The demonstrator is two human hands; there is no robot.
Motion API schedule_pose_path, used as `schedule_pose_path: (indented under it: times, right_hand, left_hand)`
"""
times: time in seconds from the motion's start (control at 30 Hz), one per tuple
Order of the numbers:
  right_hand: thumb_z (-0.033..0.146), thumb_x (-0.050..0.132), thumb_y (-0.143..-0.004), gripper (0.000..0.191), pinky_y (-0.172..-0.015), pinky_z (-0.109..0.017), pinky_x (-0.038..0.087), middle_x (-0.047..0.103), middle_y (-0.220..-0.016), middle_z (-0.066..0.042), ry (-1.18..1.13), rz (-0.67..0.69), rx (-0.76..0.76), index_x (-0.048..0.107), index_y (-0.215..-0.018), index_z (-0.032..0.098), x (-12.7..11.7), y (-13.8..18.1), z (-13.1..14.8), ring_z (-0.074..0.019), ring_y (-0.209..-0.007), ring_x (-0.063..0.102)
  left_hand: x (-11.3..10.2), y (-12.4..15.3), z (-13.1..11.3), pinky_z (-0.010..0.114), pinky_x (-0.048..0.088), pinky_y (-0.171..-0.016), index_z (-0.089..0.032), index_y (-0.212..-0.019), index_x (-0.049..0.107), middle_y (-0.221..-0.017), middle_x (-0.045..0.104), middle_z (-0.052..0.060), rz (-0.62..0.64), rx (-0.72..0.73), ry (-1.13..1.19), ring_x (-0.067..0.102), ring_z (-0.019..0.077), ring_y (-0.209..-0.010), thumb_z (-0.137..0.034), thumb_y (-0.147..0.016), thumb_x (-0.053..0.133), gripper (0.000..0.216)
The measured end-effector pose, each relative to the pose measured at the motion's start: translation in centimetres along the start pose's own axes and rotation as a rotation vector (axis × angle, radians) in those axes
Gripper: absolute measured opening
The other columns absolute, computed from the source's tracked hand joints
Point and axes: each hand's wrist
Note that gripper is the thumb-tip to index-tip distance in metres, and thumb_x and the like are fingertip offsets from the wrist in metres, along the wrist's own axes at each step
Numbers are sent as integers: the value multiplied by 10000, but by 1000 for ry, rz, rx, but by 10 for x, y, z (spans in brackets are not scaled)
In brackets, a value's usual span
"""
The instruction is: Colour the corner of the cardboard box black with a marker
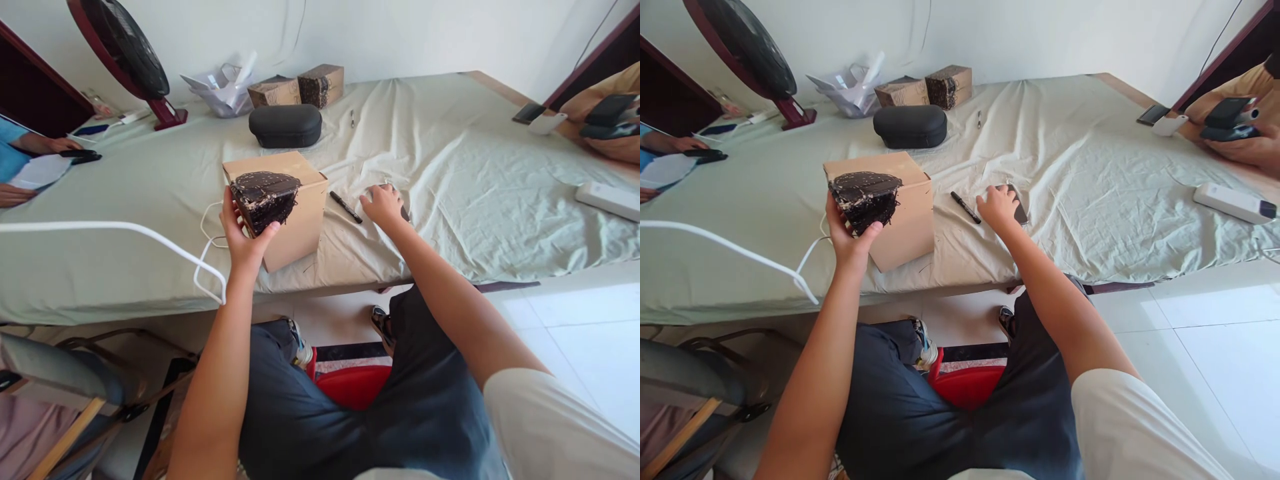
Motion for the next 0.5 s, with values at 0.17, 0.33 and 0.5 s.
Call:
schedule_pose_path:
  times: [0.17, 0.33, 0.5]
  right_hand:
    - [324, 621, -1040, 477, -1214, -502, 496, 720, -1488, -191, -187, 221, -256, 693, -1474, 140, -8, 38, 9, -357, -1362, 677]
    - [510, 772, -934, 975, -1288, -528, 466, 476, -1773, -155, -648, 483, -561, 343, -1768, 243, -16, 44, 7, -350, -1588, 522]
    - [664, 953, -704, 1549, -1395, -623, 283, 41, -1922, -103, -758, 553, -855, -82, -1814, 352, -6, 36, 3, -396, -1763, 174]
  left_hand:
    - [9, -3, 2, 538, 433, -1319, -359, -1645, 457, -1613, 553, 123, -47, -34, 140, 533, 388, -1551, -854, -624, 889, 1214]
    - [17, 0, 9, 572, 472, -1289, -322, -1532, 566, -1581, 614, 143, -39, -200, 281, 581, 407, -1516, -969, -564, 812, 1191]
    - [20, 8, 15, 604, 411, -1331, -222, -1438, 648, -1483, 671, 215, 126, -231, 240, 563, 454, -1535, -1004, -453, 829, 1270]
Point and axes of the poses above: each hand's wrist, its own y-axis away from the middle knuckle, its own x-axis out of the palm, z = x × y
